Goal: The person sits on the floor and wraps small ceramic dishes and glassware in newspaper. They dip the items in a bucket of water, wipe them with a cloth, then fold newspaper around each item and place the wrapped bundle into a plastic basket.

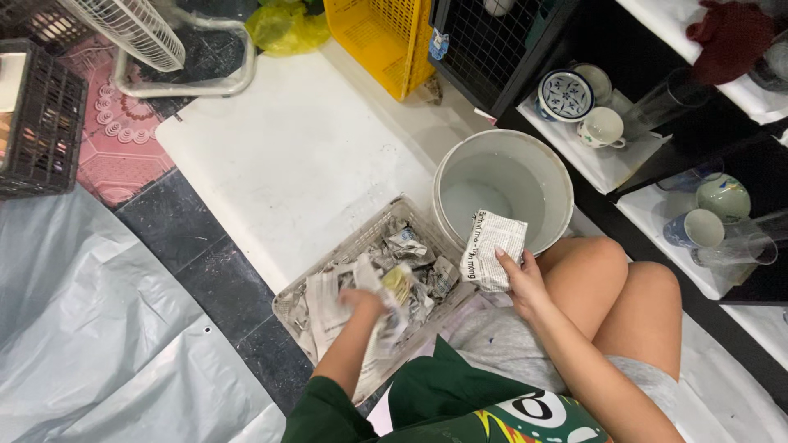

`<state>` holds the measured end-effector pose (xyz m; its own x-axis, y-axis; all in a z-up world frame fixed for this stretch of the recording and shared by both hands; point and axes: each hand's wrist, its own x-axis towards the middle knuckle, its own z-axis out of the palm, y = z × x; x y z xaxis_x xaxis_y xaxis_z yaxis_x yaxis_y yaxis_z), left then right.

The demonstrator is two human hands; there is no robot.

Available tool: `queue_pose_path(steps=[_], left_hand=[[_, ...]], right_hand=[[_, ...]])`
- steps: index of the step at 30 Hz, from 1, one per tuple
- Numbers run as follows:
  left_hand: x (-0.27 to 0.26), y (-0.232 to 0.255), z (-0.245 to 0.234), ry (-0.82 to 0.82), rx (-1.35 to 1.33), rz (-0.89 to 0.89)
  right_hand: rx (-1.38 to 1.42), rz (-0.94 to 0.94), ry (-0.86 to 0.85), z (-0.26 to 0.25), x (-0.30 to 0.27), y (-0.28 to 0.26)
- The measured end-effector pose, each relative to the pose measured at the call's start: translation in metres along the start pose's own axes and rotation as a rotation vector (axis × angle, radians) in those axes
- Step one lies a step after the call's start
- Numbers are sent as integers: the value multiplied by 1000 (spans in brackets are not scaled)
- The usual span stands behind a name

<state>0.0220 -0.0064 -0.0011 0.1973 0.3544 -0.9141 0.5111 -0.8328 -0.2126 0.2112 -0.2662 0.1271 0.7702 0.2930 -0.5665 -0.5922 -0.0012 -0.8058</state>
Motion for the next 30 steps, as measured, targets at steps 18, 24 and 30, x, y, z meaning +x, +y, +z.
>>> queue_pose_path(steps=[18,24,30], left_hand=[[88,66,-20,546,-573,279],[105,79,-34,723,-1466,616],[61,109,-12,-197,-2286,995]], right_hand=[[-279,-20,-6,13,-7,-4],[-259,171,-83,18,-1,2],[-399,107,-214,27,36,45]])
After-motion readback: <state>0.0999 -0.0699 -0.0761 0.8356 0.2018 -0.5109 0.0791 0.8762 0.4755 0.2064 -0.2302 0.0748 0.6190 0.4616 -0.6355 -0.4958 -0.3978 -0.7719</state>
